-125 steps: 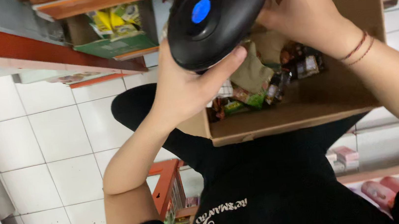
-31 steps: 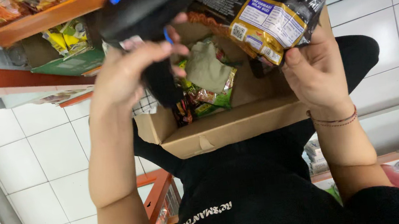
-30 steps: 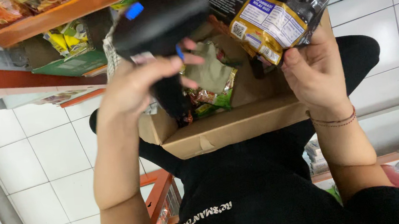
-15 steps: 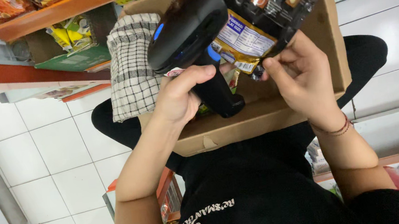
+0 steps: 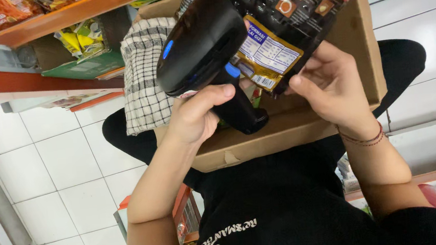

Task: The person wipes noodle packets with a cloth and scans the packets using a handheld barcode scanner before placing them into a cardboard box.

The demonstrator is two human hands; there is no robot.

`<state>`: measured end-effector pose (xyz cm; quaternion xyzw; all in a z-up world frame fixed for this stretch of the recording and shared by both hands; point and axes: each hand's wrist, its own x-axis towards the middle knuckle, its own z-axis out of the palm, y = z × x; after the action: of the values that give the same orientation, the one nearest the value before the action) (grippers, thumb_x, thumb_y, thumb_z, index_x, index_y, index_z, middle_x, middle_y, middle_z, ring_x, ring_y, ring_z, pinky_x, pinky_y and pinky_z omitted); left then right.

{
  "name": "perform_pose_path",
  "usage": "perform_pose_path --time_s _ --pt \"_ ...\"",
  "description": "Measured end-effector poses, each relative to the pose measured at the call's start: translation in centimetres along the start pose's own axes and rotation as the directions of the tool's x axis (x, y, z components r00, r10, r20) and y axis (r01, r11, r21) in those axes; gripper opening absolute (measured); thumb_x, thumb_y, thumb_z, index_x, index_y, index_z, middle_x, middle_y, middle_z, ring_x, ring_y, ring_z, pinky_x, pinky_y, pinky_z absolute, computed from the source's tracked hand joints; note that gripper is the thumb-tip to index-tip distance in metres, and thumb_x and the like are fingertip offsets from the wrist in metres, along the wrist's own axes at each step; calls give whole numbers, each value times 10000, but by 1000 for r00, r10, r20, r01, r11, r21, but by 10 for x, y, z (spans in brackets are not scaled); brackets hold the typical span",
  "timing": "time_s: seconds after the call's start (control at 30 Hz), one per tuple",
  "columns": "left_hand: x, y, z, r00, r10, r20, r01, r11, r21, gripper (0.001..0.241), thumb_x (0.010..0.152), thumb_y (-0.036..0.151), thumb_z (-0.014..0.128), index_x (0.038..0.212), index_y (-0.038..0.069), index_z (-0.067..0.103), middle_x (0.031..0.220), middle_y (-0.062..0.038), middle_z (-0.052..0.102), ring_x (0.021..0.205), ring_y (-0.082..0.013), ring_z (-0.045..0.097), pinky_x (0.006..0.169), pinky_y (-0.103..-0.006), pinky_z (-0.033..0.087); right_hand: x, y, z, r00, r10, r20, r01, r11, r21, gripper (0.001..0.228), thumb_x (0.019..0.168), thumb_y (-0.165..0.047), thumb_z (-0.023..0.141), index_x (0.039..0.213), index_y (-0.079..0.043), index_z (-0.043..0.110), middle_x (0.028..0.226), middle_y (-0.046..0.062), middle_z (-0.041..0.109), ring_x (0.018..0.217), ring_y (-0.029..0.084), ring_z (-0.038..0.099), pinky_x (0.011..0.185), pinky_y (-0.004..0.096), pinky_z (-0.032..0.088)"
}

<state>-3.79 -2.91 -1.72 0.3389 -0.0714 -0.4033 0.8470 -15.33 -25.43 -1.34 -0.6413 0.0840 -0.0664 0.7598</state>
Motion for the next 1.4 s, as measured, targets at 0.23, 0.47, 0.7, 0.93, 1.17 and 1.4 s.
perform_pose_path --time_s 0.23,0.47,0.7,0.93,1.17,1.4 --pt "1 8 13 1000 16 24 -16 1000 16 510 893 -103 680 1388 -59 565 1348 -171 647 1241 -282 636 1133 -468 523 3 0 -1 984 -33 173 45 996 -71 284 1029 -36 699 1297 54 672 1277 98 711 1163 143 656 1042 305 550" --pt "-1 13 16 991 19 129 -19 1000 -4 488 917 -91 702 1387 -33 585 1274 -147 650 1159 -266 624 1023 -426 522 2 -5 1 987 -90 136 81 994 68 466 1019 -175 716 1430 -12 568 1398 78 646 1305 166 608 1154 344 497" --pt "-1 6 20 992 -33 122 -24 900 434 559 880 3 824 1387 10 587 1312 -112 655 1240 -227 630 1097 -384 529 17 4 -3 999 -6 -31 24 786 618 596 1043 -264 737 1489 6 447 1473 127 596 1325 240 596 1158 382 470" --pt "-11 27 45 912 179 369 -394 136 909 534 740 133 853 1193 -14 611 1203 -175 603 1066 -316 705 898 -383 584 24 -3 -27 980 -114 -164 179 867 466 392 1099 -117 659 1442 1 513 1349 100 640 1218 217 622 1085 380 528" --pt "-13 0 39 948 60 313 -317 86 945 455 743 173 863 1065 -15 603 984 -147 586 831 -341 712 716 -405 582 27 1 -43 949 -117 -294 242 866 437 262 1115 -48 632 1358 24 567 1227 81 647 1127 197 634 1025 359 529" --pt "-16 0 36 941 80 329 -338 166 926 484 716 147 860 1091 -22 603 1012 -144 609 873 -333 720 755 -391 594 28 0 -46 952 -128 -278 243 868 434 285 1102 -66 617 1377 -4 571 1250 79 667 1159 196 657 1043 366 556"
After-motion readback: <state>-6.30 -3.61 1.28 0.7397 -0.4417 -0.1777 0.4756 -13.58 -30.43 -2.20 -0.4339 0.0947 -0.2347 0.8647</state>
